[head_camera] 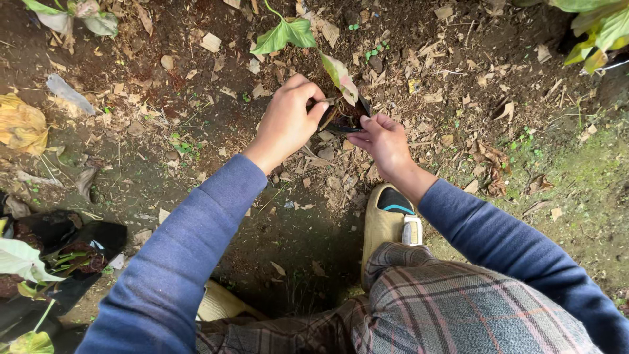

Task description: The person kneels on the ground in a plant nursery and pots seedlings into black plastic grow bags. They pick up a bare-root seedling, place it into a bag of soil, press and firm the soil around the stem by hand, and set the finished bag with a row of other potted plants.

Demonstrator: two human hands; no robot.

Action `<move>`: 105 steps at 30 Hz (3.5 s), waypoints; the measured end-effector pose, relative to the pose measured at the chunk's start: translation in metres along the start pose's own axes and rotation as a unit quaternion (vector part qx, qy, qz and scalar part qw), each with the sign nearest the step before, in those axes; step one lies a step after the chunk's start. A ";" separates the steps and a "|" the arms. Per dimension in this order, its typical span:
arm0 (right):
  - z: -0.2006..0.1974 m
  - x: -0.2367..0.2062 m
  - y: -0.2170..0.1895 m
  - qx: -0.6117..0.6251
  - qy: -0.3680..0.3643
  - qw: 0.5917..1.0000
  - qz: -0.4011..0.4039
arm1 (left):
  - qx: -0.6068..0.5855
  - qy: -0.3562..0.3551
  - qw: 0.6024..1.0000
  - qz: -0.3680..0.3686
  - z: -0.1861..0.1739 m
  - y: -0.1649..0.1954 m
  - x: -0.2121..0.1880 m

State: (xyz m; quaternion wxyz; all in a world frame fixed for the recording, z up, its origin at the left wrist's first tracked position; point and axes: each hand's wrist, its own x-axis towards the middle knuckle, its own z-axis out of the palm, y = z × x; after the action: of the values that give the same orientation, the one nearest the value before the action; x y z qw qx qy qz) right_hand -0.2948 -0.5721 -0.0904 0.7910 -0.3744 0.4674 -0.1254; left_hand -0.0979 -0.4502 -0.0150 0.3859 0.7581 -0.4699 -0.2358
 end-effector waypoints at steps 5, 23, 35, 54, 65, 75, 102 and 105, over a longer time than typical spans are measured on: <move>0.001 0.003 0.004 -0.001 0.004 1.000 -0.007 | -0.047 0.007 0.998 -0.030 0.005 0.008 0.009; -0.004 0.006 0.000 -0.042 -0.002 0.999 -0.003 | -0.344 -0.169 0.905 -0.186 -0.069 -0.029 0.035; 0.019 -0.029 -0.045 -0.510 -0.055 0.783 -0.351 | 0.043 -0.344 0.907 -0.240 0.012 -0.052 -0.020; 0.024 -0.007 -0.056 -0.560 -0.075 0.762 -0.316 | -0.263 -0.173 0.884 -0.344 0.066 -0.044 -0.026; -0.007 0.012 -0.061 -0.313 0.065 0.918 -0.236 | -0.069 -0.053 0.977 -0.195 0.043 -0.047 -0.016; -0.001 -0.009 -0.049 -0.478 0.042 0.801 -0.359 | -0.088 -0.074 0.973 -0.200 0.033 -0.037 -0.020; 0.026 -0.021 -0.050 -0.523 -0.032 0.756 -0.393 | -0.125 -0.090 0.970 -0.186 0.027 -0.035 -0.020; 0.026 -0.018 -0.051 -0.482 -0.031 0.824 -0.297 | -0.120 -0.083 0.975 -0.168 0.027 -0.035 -0.020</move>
State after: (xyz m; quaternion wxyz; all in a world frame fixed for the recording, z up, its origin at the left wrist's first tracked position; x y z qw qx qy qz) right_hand -0.2756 -0.5847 -0.0355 0.4483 -0.8324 0.3094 -0.1014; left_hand -0.1074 -0.4332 -0.0589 0.3883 0.7521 -0.3348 -0.4142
